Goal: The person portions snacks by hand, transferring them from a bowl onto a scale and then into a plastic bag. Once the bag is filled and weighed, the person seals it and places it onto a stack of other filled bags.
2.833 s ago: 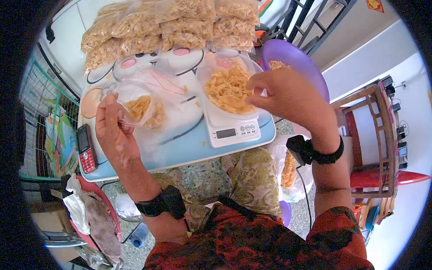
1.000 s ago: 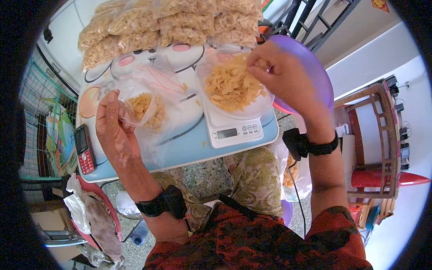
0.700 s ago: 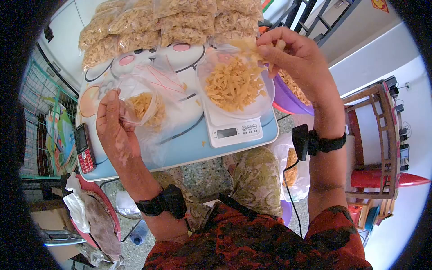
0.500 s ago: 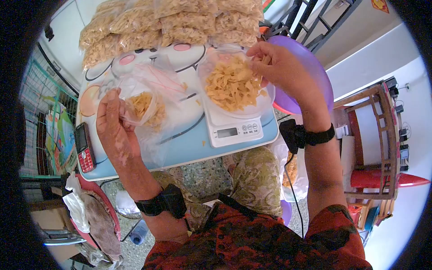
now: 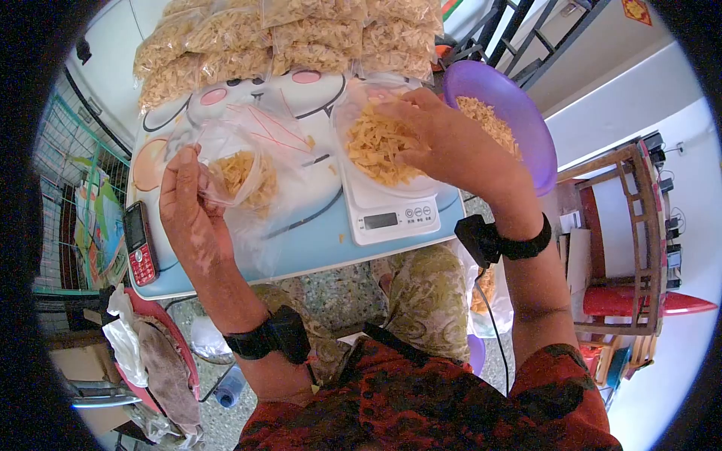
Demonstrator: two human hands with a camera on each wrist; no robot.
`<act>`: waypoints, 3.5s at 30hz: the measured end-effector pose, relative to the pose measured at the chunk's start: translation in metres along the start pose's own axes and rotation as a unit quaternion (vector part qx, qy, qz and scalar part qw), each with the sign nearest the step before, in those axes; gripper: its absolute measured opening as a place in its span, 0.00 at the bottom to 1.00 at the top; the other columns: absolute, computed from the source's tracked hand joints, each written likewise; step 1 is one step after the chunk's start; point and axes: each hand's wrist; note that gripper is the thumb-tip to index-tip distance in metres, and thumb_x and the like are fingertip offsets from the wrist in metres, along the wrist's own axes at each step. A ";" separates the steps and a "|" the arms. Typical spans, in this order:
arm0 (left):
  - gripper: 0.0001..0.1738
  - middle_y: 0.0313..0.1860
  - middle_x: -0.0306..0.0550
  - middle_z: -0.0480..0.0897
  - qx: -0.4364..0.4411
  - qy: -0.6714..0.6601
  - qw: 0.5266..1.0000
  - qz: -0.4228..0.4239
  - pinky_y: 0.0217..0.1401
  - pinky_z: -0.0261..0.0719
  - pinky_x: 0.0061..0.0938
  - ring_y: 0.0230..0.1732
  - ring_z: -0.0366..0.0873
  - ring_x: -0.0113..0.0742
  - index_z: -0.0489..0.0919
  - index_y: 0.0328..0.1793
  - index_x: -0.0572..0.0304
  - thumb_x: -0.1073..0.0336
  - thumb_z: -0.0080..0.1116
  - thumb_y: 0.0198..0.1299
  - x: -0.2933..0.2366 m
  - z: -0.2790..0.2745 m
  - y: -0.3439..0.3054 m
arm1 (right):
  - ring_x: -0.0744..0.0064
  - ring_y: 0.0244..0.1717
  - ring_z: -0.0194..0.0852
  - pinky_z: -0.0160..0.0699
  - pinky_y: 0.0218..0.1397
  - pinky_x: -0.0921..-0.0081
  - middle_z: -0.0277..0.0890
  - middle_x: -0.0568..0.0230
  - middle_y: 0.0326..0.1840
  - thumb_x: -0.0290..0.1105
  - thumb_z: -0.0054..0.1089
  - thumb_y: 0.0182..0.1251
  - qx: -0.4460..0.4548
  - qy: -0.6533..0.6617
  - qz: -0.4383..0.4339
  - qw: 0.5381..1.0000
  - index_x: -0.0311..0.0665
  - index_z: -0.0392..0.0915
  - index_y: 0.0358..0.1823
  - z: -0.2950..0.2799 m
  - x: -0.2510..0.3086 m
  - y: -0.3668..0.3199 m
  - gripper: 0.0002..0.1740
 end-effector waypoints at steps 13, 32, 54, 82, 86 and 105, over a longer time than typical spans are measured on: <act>0.13 0.23 0.27 0.68 0.001 0.003 1.000 -0.002 0.18 0.49 0.13 0.20 0.58 0.13 0.79 0.49 0.62 0.61 0.62 0.66 -0.003 -0.002 0.000 | 0.80 0.35 0.75 0.73 0.37 0.82 0.79 0.64 0.41 0.32 0.67 0.63 -0.046 0.213 0.223 0.950 0.38 0.80 0.51 -0.028 -0.014 -0.004 0.16; 0.11 0.23 0.26 0.69 0.001 -0.004 0.999 -0.042 0.17 0.51 0.13 0.18 0.59 0.13 0.81 0.49 0.58 0.61 0.62 0.66 0.000 0.004 -0.002 | 0.69 0.51 0.81 0.86 0.57 0.73 0.79 0.57 0.52 0.22 0.54 0.71 -0.157 0.687 0.207 0.678 0.29 0.74 0.55 -0.007 -0.028 -0.002 0.13; 0.11 0.26 0.34 0.78 -0.023 0.023 0.998 -0.046 0.18 0.57 0.13 0.20 0.67 0.16 0.80 0.45 0.60 0.60 0.61 0.66 -0.008 -0.003 -0.001 | 0.51 0.41 0.77 0.78 0.42 0.64 0.76 0.55 0.43 0.25 0.57 0.63 -0.056 0.172 -0.119 0.976 0.38 0.78 0.45 0.057 0.128 0.072 0.09; 0.10 0.22 0.29 0.73 -0.065 0.035 0.996 -0.048 0.18 0.53 0.15 0.17 0.61 0.16 0.81 0.42 0.60 0.60 0.64 0.64 -0.016 -0.004 -0.002 | 0.52 0.36 0.81 0.78 0.39 0.63 0.78 0.49 0.35 0.26 0.57 0.60 -0.086 0.156 -0.138 0.974 0.32 0.76 0.45 0.072 0.139 0.096 0.12; 0.11 0.22 0.29 0.72 -0.084 0.017 0.994 -0.071 0.18 0.54 0.15 0.17 0.61 0.17 0.81 0.42 0.60 0.60 0.64 0.64 -0.018 -0.008 0.000 | 0.50 0.38 0.79 0.77 0.42 0.60 0.77 0.44 0.40 0.28 0.57 0.61 -0.064 0.248 -0.062 0.965 0.31 0.73 0.46 0.047 0.150 0.084 0.13; 0.11 0.20 0.30 0.71 -0.108 0.031 0.993 -0.045 0.18 0.53 0.16 0.17 0.60 0.17 0.80 0.40 0.62 0.61 0.64 0.63 -0.020 -0.007 -0.001 | 0.50 0.45 0.77 0.77 0.48 0.65 0.79 0.53 0.46 0.22 0.56 0.62 -0.155 0.200 -0.143 0.957 0.33 0.77 0.47 0.063 0.142 0.087 0.12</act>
Point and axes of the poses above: each hand's wrist, its own y-axis towards the middle knuckle, its own z-axis out of the palm, x = y × z
